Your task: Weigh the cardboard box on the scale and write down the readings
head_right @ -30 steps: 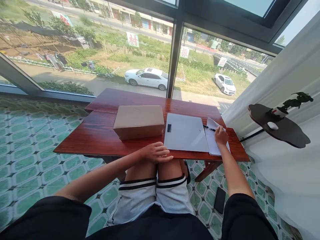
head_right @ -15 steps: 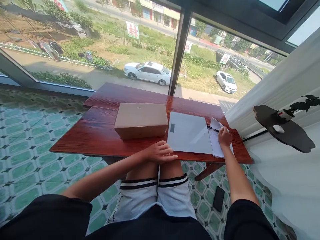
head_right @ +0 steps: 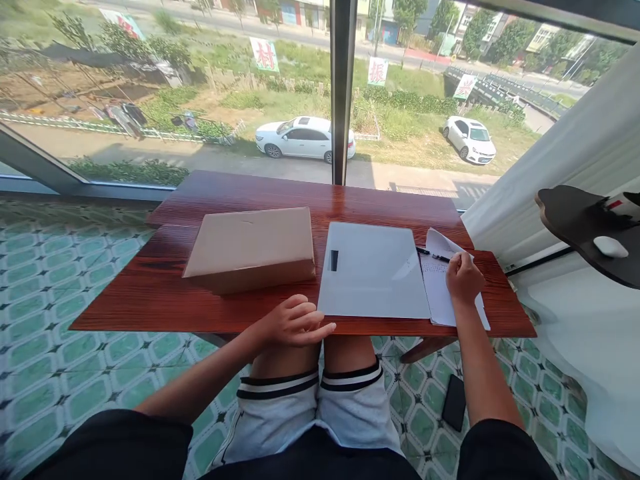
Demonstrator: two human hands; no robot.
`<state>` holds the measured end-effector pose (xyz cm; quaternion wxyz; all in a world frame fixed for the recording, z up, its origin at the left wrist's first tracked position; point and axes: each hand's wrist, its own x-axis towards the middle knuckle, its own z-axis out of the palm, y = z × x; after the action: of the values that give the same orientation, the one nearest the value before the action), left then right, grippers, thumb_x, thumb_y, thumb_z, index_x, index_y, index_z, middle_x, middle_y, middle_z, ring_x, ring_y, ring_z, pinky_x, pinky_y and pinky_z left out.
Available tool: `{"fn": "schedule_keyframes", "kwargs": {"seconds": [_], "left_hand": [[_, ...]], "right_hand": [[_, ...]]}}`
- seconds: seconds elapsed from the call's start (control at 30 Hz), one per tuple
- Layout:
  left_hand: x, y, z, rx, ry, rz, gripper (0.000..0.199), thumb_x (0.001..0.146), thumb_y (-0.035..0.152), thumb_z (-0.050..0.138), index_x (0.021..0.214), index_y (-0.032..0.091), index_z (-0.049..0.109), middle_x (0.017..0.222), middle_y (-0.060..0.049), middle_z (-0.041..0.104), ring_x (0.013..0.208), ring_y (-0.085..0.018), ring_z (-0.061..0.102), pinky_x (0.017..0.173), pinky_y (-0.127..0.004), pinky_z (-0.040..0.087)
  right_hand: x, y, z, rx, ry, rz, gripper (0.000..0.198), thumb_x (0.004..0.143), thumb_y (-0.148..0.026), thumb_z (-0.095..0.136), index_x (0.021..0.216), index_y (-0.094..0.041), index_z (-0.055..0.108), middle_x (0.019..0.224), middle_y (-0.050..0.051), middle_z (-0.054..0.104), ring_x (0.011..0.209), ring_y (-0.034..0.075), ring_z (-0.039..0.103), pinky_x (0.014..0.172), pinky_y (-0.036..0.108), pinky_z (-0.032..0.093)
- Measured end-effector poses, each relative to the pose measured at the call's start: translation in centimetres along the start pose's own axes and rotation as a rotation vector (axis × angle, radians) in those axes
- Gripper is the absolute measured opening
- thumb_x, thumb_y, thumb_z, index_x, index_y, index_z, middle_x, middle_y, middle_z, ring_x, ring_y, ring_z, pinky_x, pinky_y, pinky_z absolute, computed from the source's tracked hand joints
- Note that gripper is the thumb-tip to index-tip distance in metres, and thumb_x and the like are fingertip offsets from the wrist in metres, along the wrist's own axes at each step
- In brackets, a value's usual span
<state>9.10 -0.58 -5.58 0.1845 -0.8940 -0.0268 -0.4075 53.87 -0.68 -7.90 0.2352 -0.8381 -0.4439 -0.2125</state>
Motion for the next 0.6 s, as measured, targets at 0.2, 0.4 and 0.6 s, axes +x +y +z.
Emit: {"fn": "schedule_keyframes", "kwargs": {"seconds": [0.2,0.4,0.6], "left_hand": [[0.64,0.05,-0.29,0.021,-0.001,-0.027,0.033,0.074,0.014,0.069,0.105,0.024,0.061,0.08,0.003,0.057,0.072,-0.011,0.046,0.068,-0.029,0.037],[0.77,0.08,-0.33,0.033,-0.051,-0.046,0.033,0.073,0.011,0.066,0.103,0.025,0.061,0.079,0.004,0.057,0.074,-0.011,0.048,0.07,-0.029,0.038],[0.92,-0.09,-0.17,0.004,-0.043,-0.021,0.03,0.075,0.018,0.069,0.104,0.021,0.061,0.08,0.003,0.06,0.072,-0.01,0.05,0.066,-0.029,0.037]], "right_hand": [[0.1,0.55,-0.57,0.142,0.139,-0.008,0.03,0.09,-0.03,0.038,0.078,-0.017,0.062,0.073,0.009,0.066,0.056,0.016,0.045,0.059,0.029,0.025],[0.03,0.33,-0.86,0.064,0.12,-0.017,0.026,0.087,-0.028,0.04,0.075,-0.016,0.059,0.061,0.008,0.058,0.049,0.014,0.034,0.056,0.029,0.02],[-0.23,0.49,-0.74,0.105,0.086,-0.002,0.029,0.087,-0.028,0.038,0.073,-0.016,0.059,0.063,0.009,0.06,0.051,0.015,0.037,0.058,0.03,0.023]]}}
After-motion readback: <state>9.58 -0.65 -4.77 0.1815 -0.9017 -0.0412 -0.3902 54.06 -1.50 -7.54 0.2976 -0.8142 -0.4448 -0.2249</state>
